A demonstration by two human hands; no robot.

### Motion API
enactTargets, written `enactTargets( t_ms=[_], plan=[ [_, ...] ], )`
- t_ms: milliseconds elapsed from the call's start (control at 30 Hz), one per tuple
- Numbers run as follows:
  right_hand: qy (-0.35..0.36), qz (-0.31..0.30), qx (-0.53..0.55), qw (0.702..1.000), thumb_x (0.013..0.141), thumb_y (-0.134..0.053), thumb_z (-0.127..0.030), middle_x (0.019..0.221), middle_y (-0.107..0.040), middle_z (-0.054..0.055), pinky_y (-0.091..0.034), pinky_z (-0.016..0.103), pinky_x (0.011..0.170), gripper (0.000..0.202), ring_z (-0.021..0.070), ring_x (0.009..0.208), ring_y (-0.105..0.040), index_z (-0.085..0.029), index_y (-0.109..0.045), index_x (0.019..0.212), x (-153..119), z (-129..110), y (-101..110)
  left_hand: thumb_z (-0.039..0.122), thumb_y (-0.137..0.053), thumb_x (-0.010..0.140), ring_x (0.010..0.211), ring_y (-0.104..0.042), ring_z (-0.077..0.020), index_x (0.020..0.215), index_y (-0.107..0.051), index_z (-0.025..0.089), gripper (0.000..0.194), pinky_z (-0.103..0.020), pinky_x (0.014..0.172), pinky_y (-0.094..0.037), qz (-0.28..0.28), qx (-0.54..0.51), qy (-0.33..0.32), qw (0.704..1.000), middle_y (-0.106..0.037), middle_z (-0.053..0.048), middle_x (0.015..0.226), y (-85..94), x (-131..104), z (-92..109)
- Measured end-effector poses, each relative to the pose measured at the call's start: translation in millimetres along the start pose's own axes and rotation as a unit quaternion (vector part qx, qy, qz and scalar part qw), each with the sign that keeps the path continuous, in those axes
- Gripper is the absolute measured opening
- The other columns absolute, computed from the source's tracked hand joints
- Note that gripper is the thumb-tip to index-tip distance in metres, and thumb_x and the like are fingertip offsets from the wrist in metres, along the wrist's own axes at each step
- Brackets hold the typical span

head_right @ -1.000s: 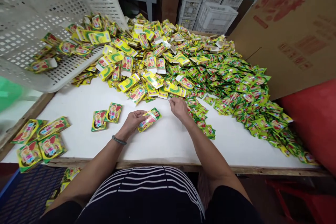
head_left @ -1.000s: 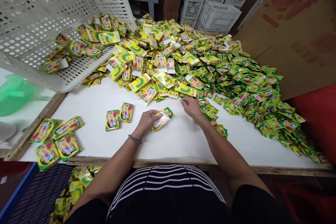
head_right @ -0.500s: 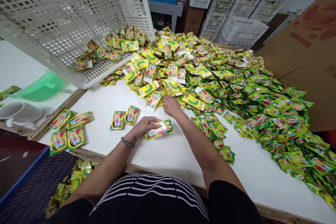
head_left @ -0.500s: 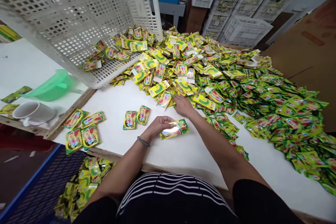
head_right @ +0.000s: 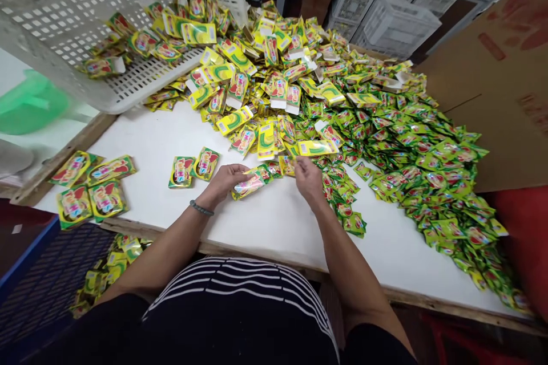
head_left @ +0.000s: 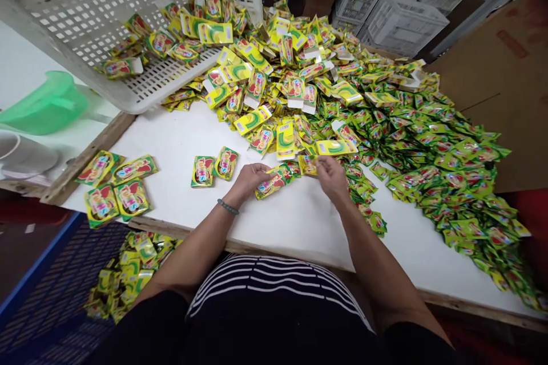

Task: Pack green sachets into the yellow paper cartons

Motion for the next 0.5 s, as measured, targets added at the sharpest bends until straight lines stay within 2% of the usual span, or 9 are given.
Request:
enactTargets(
  t_ms=[67,200,367,500],
  plan=[
    [-0.056,0.031,0.107,0.992,0.083,-0.052,-0.045,0.083,-0.068,0.004,-0.051,0.032,0.066,0.029,0.0181,0.071,-0.063,-0.021,-0.054,0.100,-12,10,7,0.027,-0.085,0.050,0.053,-0.056,-0.0090,0.074,-0.065,0.012,0.034,-0.021,0.053,-0.040,-0.019,0.000,-0.007,1.000,-0.066,0.001,0.062,-5.0,1,-2],
    [-0.096,-0.012,0.180,0.979,0.078,-0.058,-0.045,0.084,-0.068,0.005,-0.052,0.033,0.071,0.030,0.0189,0.076,-0.065,-0.022,-0.055,0.097,-31,10,-5,0.031,-0.087,0.050,0.059,-0.059,-0.0102,0.079,-0.067,0.011,0.041,-0.023,0.059,-0.044,-0.057,-0.006,-0.008,0.998,-0.068,-0.001,0.067,-16.5,0,-6],
    [-0.064,-0.024,0.144,0.987,0.078,-0.058,-0.038,0.086,-0.070,0.006,-0.053,0.037,0.081,0.022,0.0231,0.089,-0.068,-0.022,-0.061,0.093,-43,-6,-12,0.035,-0.087,0.051,0.060,-0.060,-0.0105,0.083,-0.067,0.010,0.045,-0.025,0.061,-0.046,-0.087,0.005,-0.006,0.996,-0.069,-0.002,0.070,-26.4,-6,-7],
    [-0.039,0.020,0.079,0.996,0.082,-0.055,-0.039,0.084,-0.071,0.005,-0.053,0.036,0.075,0.023,0.0214,0.078,-0.067,-0.022,-0.063,0.095,-46,-20,-8,0.037,-0.087,0.050,0.063,-0.061,-0.0116,0.084,-0.067,0.011,0.047,-0.025,0.062,-0.047,-0.104,0.006,-0.004,0.995,-0.070,-0.003,0.074,-32.4,-8,-8]
  ],
)
Point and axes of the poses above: each hand's wrist, its own x-axis towards the middle knuckle, its own y-axis out of the back of the hand, z = x × y, the point moved 7 cm from there along x, towards the middle knuckle
